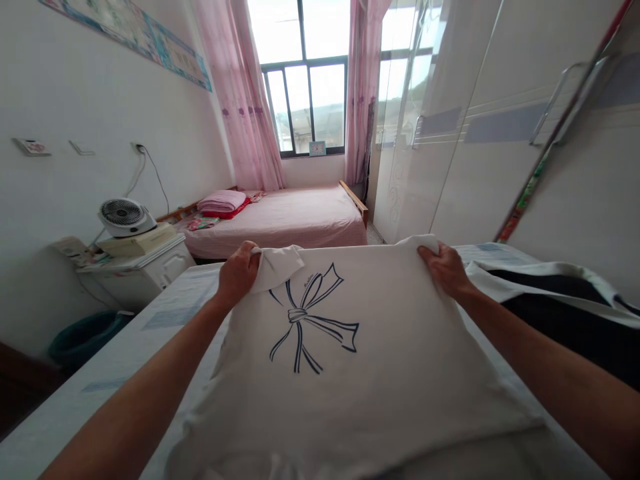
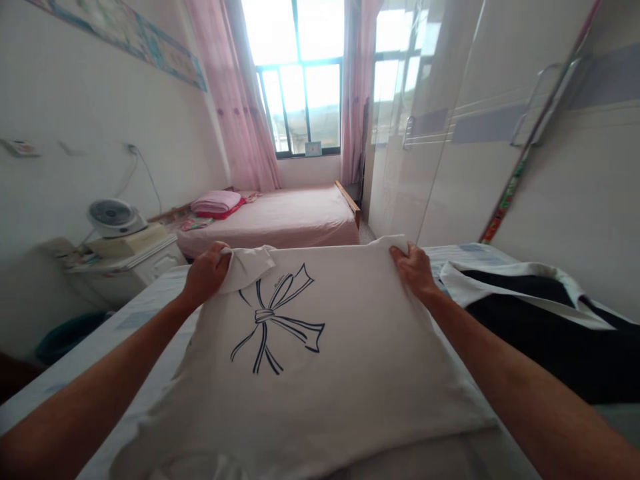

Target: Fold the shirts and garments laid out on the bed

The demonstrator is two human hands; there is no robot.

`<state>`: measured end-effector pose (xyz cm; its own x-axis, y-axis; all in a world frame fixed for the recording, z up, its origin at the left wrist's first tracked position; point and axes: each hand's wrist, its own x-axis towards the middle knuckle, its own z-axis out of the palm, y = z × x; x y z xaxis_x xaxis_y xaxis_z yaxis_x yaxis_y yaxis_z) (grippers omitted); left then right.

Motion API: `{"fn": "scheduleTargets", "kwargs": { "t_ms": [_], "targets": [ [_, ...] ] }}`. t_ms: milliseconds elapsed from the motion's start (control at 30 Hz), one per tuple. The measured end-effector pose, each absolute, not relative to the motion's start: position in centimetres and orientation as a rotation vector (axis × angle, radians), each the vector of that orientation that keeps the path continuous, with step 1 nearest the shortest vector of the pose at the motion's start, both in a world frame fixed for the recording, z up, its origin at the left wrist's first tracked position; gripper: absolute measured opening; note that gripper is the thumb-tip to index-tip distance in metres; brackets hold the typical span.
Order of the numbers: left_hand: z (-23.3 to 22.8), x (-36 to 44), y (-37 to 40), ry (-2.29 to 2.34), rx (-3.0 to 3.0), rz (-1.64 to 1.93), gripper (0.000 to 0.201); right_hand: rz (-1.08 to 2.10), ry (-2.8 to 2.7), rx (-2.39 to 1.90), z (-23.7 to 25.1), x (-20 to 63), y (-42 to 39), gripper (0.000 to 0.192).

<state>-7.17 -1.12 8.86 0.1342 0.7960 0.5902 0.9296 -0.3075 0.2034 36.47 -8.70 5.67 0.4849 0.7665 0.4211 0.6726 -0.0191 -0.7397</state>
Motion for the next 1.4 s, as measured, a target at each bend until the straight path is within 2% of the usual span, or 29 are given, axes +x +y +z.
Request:
{"fn": "scheduleTargets", "kwargs": {
  "t_ms": [67,133,233,367,467,600,900,1000,1167,1400],
  "targets": [
    [7.9,-6.3,0.4,-1.718,-2.173,-0.841,0.027,0.035,-1.241,-1.932,5.1,36.4,-7.3,0.04],
    [6.5,-5.5,1.0,-1.727,-2.194,-0.743,0.032,-0.076,-1.32,-2.061,4.1,35.8,-6.7,0.05],
    [4.1,-4.1,-0.2,-1.619,-2.39,-0.611,0.04,-0.171,-1.629,-2.0,2.4,33.4,-7.3,0.057],
    [1.2,-3.0,-4.0,-1.288,-2.72,-0.424,0.048,-0.097,-2.082,-1.821,0.3,29.8,-8.9,0.056],
    [-0.5,-3.4,-5.6,-1.37,-2.748,-0.267,0.052,-0.046,-2.256,-1.866,-1.1,29.8,-9.1,0.054],
    [-1.5,-4.5,-5.7,-1.559,-2.741,-0.216,0.056,-0.014,-2.053,-2.166,-2.5,33.1,-8.1,0.057],
    [-1.1,-4.3,-5.8,-1.574,-2.735,-0.224,0.057,0.02,-1.473,-2.286,-1.1,36.8,-6.5,0.05],
    [-1.3,-4.3,-5.8,-1.584,-2.728,-0.221,0.057,0.045,-1.349,-2.341,-0.6,37.5,-5.4,0.042],
    [-1.4,-4.4,-5.6,-1.582,-2.719,-0.224,0.056,0.028,-1.259,-2.254,-0.1,36.6,-3.8,0.028],
    [-1.5,-4.5,-5.7,-1.552,-2.719,-0.248,0.056,-0.146,-1.249,-2.067,0.5,36.1,-4.3,0.032]
  ]
}}
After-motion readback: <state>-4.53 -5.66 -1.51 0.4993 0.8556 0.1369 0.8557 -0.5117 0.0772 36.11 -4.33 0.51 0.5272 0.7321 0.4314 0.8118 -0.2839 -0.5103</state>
